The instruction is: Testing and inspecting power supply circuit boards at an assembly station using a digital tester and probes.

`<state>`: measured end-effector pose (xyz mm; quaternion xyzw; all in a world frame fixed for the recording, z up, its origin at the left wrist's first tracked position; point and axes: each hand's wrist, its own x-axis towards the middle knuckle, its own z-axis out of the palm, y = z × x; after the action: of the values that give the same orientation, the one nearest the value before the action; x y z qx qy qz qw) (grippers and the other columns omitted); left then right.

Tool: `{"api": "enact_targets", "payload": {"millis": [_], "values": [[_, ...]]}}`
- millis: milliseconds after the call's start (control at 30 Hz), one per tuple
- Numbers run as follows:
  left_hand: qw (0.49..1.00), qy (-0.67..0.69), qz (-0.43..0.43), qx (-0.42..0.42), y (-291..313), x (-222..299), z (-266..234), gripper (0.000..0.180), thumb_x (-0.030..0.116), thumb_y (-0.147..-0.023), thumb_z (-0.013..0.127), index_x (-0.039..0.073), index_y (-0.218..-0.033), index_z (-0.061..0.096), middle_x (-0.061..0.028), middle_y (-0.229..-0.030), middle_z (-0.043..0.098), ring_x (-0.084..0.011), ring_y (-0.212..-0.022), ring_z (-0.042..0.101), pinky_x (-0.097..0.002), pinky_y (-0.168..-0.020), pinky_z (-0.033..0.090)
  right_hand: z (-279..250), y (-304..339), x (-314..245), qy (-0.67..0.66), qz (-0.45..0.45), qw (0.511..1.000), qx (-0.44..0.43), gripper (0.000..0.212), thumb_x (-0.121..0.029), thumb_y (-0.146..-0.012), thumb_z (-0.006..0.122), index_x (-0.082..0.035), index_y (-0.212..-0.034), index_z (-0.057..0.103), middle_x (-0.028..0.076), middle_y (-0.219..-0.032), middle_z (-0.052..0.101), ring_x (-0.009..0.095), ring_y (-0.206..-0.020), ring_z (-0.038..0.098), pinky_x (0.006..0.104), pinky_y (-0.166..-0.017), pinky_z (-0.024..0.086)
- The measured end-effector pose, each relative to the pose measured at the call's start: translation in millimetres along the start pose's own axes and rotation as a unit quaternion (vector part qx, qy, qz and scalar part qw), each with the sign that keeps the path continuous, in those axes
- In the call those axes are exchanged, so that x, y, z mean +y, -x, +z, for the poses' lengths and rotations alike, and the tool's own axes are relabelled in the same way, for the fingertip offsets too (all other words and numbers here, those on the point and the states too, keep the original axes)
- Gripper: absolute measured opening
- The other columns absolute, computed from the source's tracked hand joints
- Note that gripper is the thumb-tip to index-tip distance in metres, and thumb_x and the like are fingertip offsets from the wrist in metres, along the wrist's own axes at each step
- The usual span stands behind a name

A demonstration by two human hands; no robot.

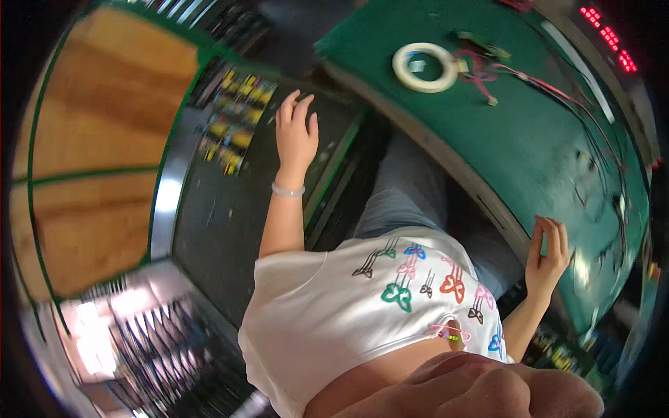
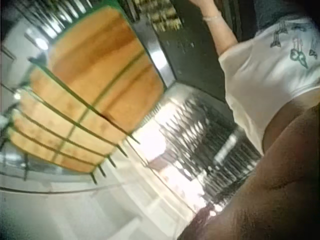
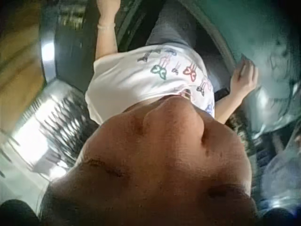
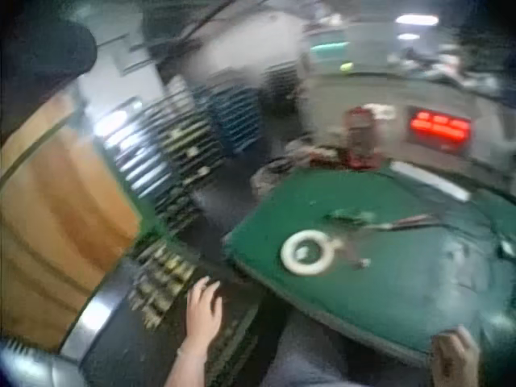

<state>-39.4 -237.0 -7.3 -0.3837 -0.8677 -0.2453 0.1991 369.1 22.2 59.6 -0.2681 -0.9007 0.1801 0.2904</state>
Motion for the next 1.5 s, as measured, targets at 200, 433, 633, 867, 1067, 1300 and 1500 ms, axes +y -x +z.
{"api": "enact_targets", "payload": {"millis": [200,433,633,867,1067,1300,1500], "values": [[0.973,-0.126,-0.192,0.011,77.0,-133.6,-34.6,0.035,0.01,-0.085,0.068,0.006,-0.119,0.063,-0.0174,-0.124,0.056,-0.0402,-0.117,0.053,-0.0479,-0.1,0.046,37.3,-25.4,-18.5,-0.054,-0.08,0.991,-0.088,0.016,0.005,-0.088,0.061,-0.001,-0.101,0.067,0.014,-0.094,0.064,0.032,-0.084,0.064,0.0377,-0.074,0.051],[0.907,-0.246,-0.342,0.023,77.1,-234.0,-53.2,0.057,0.025,-0.08,0.079,0.009,-0.13,0.057,-0.0179,-0.131,0.053,-0.0407,-0.124,0.049,-0.0504,-0.1,0.046,32.7,-20.5,-6.2,-0.028,-0.046,0.992,-0.113,0.013,0.002,-0.091,0.06,-0.001,-0.102,0.066,0.014,-0.093,0.064,0.031,-0.083,0.064,0.0366,-0.073,0.051],[0.922,-0.111,-0.351,-0.117,70.8,-294.3,-65.8,0.104,0.044,-0.067,0.09,0.006,-0.15,0.04,-0.0198,-0.144,0.053,-0.0386,-0.135,0.047,-0.0466,-0.113,0.038,29.0,-13.3,-1.3,-0.008,0.012,0.993,-0.119,0.013,0.002,-0.094,0.058,0.002,-0.104,0.066,0.014,-0.095,0.065,0.03,-0.083,0.065,0.0333,-0.075,0.051],[0.901,0.001,-0.429,-0.07,80.0,-331.8,-68.4,0.116,0.043,-0.057,0.095,0.01,-0.153,0.038,-0.0176,-0.15,0.047,-0.0326,-0.136,0.047,-0.0441,-0.114,0.037,36.1,-16.4,-1.1,-0.022,0.004,0.994,-0.103,0.013,0.003,-0.094,0.058,0.002,-0.105,0.065,0.015,-0.094,0.063,0.031,-0.081,0.064,0.0349,-0.073,0.051],[0.877,0.057,-0.472,0.067,75.3,-293.6,-53.7,0.103,0.027,-0.054,0.099,0.006,-0.141,0.047,-0.0156,-0.142,0.052,-0.0315,-0.13,0.05,-0.0438,-0.109,0.042,35.8,-14.3,0.3,-0.028,0.016,0.994,-0.102,0.013,0.005,-0.093,0.057,0.003,-0.104,0.064,0.015,-0.093,0.062,0.031,-0.082,0.064,0.0328,-0.074,0.05],[0.931,0.032,-0.323,0.168,44.7,-159.1,-95.8,0.092,0.021,-0.052,0.098,0.007,-0.132,0.053,-0.0115,-0.127,0.058,-0.029,-0.119,0.052,-0.0424,-0.102,0.043,26.5,-3.9,11.9,-0.03,0.002,0.997,-0.07,0.014,0.007,-0.092,0.056,0.003,-0.103,0.064,0.015,-0.093,0.062,0.03,-0.083,0.063,0.0317,-0.075,0.049],[0.992,-0.04,-0.008,0.121,-5.7,-27.7,-97.5,0.091,0.012,-0.047,0.089,0.012,-0.132,0.056,-0.007,-0.127,0.063,-0.0293,-0.117,0.053,-0.0399,-0.103,0.035,25.3,3.3,16.6,-0.045,0.031,0.998,-0.032,0.015,0.008,-0.089,0.057,0.003,-0.102,0.064,0.015,-0.091,0.061,0.031,-0.081,0.062,0.0317,-0.074,0.049]]}}
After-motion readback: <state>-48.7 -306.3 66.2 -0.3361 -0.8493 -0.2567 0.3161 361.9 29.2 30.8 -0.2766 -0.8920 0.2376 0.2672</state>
